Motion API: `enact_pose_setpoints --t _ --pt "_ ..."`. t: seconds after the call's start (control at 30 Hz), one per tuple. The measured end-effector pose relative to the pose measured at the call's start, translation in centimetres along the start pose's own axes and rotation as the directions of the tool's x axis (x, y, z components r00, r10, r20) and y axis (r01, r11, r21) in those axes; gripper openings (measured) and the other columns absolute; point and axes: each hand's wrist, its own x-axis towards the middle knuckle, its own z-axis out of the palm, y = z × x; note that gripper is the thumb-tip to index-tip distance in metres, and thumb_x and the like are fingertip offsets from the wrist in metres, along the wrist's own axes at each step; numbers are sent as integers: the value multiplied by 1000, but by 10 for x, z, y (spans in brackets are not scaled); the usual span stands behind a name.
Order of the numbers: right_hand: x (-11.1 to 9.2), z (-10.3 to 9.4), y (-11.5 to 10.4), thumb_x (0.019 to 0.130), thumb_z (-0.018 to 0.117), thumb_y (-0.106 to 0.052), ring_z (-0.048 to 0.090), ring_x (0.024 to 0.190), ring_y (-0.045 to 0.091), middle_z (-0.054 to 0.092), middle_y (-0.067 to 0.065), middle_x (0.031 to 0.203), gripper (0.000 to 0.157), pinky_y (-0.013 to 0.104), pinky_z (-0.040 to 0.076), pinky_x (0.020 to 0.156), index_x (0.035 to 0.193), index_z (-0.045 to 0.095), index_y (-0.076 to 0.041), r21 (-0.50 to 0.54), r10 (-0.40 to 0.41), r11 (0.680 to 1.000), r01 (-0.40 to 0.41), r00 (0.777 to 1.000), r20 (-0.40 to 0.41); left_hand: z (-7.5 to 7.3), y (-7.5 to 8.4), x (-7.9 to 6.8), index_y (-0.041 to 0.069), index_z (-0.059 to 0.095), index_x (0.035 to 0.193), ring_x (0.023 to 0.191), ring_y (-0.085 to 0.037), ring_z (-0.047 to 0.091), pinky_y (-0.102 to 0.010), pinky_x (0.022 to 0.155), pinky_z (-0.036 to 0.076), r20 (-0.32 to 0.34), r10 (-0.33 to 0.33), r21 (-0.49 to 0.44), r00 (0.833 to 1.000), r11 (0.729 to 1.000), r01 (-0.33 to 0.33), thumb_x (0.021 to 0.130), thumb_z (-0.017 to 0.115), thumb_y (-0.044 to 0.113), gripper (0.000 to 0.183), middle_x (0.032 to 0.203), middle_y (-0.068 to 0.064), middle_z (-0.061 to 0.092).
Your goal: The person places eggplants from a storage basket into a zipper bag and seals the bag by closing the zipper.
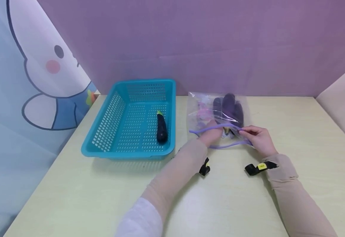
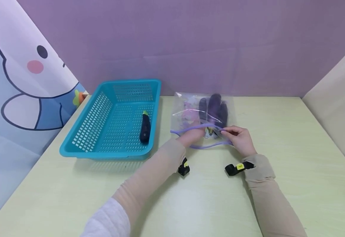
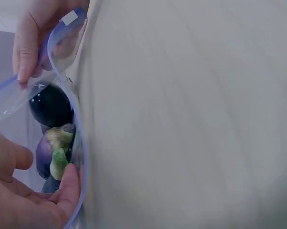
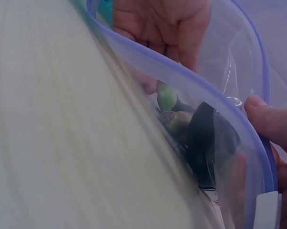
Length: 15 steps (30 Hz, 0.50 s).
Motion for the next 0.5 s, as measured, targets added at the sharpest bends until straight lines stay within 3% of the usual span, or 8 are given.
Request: enact_pose_setpoints --t 0.03,0.1,0.2,0.27,0.37,0.43,0.5 --pt "0 0 0 84 70 -7 50 65 -4 67 -18 75 22 14 38 54 81 73 -29 1 1 1000 -1 1000 -1 -5 -1 -10 11 65 92 54 -11 43 -18 46 34 -26 0 129 1000 992 3 97 48 25 23 69 0 54" --pt "0 1 0 84 70 -8 50 64 -3 66 -19 74 23 14 38 53 81 73 -30 0 6 1000 -6 1000 1 -10 -4 -19 9 62 82 53 -12 43 -21 46 36 -3 40 230 999 972 -38 95 51 19 20 65 0 49" --pt "0 1 -2 85 69 -6 49 64 -2 65 -20 74 20 15 38 54 82 73 -26 -7 12 1000 -12 1000 8 -16 -6 -28 8 62 83 55 -14 46 -22 47 38 58 113 327 992 937 -125 95 52 19 20 68 -1 50" --pt "0 1 -3 85 69 -6 49 65 -2 65 -21 74 17 15 38 54 84 74 -22 -13 15 1000 -15 1000 12 -19 -6 -32 10 66 96 59 -17 54 -23 51 44 99 152 356 983 918 -178 97 50 25 22 74 -4 59" --pt "0 0 -4 85 68 -5 50 66 -2 65 -20 75 17 15 38 56 84 74 -21 -16 10 1000 -10 1000 9 -26 -5 -37 13 66 115 81 -20 65 -26 68 51 167 196 401 966 882 -248 100 44 33 33 99 -9 70" --pt "0 0 -4 85 68 -5 50 66 -3 65 -22 74 18 14 38 56 83 74 -22 -14 9 1000 -8 1000 10 -31 -6 -41 10 65 114 82 -20 64 -28 73 51 231 190 418 954 866 -274 101 40 37 38 100 -8 69" --pt "-1 1 -3 85 69 -6 51 66 -3 65 -23 75 19 13 39 56 82 73 -24 -3 8 1000 -8 1000 14 -35 -7 -46 6 66 99 74 -16 60 -26 70 49 282 174 421 943 861 -285 101 41 37 40 88 -6 67"
